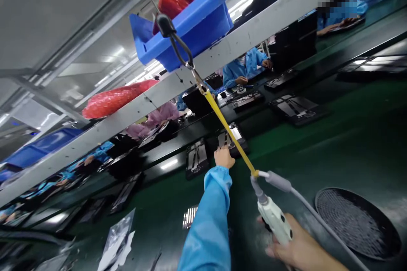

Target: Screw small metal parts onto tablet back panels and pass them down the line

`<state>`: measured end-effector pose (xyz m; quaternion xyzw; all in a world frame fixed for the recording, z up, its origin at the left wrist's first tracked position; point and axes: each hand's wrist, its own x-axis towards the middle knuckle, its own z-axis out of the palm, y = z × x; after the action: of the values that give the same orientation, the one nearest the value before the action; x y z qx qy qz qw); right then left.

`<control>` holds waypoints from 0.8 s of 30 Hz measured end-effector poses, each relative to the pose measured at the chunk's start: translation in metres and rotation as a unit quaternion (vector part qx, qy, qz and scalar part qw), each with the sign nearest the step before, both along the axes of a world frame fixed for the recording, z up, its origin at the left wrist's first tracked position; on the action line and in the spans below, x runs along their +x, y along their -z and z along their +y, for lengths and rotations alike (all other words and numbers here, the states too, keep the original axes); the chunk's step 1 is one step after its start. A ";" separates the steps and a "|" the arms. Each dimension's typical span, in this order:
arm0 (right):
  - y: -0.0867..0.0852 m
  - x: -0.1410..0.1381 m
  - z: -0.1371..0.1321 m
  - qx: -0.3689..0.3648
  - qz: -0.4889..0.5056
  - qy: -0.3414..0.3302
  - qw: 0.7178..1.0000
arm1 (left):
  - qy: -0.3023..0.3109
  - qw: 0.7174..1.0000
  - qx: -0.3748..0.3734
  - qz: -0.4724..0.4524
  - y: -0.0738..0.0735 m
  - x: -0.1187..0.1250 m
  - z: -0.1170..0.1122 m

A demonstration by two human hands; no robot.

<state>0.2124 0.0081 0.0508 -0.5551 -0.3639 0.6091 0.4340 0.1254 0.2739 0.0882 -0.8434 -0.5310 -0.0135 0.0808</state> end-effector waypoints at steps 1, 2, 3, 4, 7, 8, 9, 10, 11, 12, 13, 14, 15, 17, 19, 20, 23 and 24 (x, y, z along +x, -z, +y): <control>-0.001 0.000 0.001 0.005 0.008 0.006 1.000 | 0.000 1.000 0.008 -0.011 -0.004 -0.002 -0.010; -0.002 0.000 0.002 0.014 0.015 0.005 1.000 | 0.003 1.000 0.013 -0.021 -0.006 -0.005 -0.023; -0.004 0.001 0.002 0.027 0.016 0.005 0.999 | 0.006 1.000 0.016 -0.027 -0.007 -0.008 -0.036; -0.007 0.002 0.001 0.040 0.010 0.009 0.999 | 0.012 0.999 0.017 -0.036 -0.007 -0.012 -0.052; -0.017 0.010 -0.008 0.068 -0.043 0.056 0.995 | 0.045 0.991 0.030 -0.122 0.004 -0.025 -0.104; -0.020 0.015 -0.013 0.075 -0.058 0.077 0.993 | 0.062 0.983 0.039 -0.168 0.011 -0.030 -0.123; -0.024 0.022 -0.017 0.085 -0.068 0.093 0.990 | 0.081 0.972 0.051 -0.214 0.018 -0.035 -0.143; -0.027 0.029 -0.021 0.099 -0.074 0.107 0.987 | 0.100 0.960 0.064 -0.252 0.025 -0.040 -0.162; -0.030 0.037 -0.024 0.116 -0.080 0.126 0.982 | 0.119 0.951 0.076 -0.275 0.032 -0.045 -0.180; -0.033 0.045 -0.026 0.135 -0.086 0.153 0.975 | 0.134 0.945 0.086 -0.287 0.039 -0.049 -0.197; -0.035 0.052 -0.028 0.153 -0.093 0.186 0.966 | 0.144 0.942 0.094 -0.290 0.045 -0.053 -0.212; -0.038 0.059 -0.028 0.169 -0.099 0.220 0.956 | 0.146 0.941 0.099 -0.288 0.051 -0.057 -0.225; -0.040 0.065 -0.028 0.182 -0.103 0.250 0.945 | 0.144 0.942 0.101 -0.284 0.057 -0.060 -0.236; -0.046 0.073 -0.029 0.196 -0.110 0.289 0.930 | 0.135 0.945 0.107 -0.278 0.067 -0.067 -0.251; -0.051 0.079 -0.029 0.205 -0.118 0.320 0.918 | 0.146 0.943 0.122 -0.274 0.075 -0.073 -0.258; -0.054 0.081 -0.030 0.210 -0.123 0.334 0.911 | 0.159 0.939 0.132 -0.273 0.078 -0.076 -0.259; -0.060 0.089 -0.030 0.230 -0.146 0.357 0.894 | 0.209 0.923 0.165 -0.279 0.078 -0.082 -0.250; -0.061 0.093 -0.031 0.233 -0.156 0.356 0.891 | 0.223 0.917 0.179 -0.279 0.074 -0.083 -0.244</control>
<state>0.3055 -0.0228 0.1121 -0.6183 -0.3363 0.2165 0.6765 0.0420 0.0299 0.0139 -0.8735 -0.3185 -0.3609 0.0736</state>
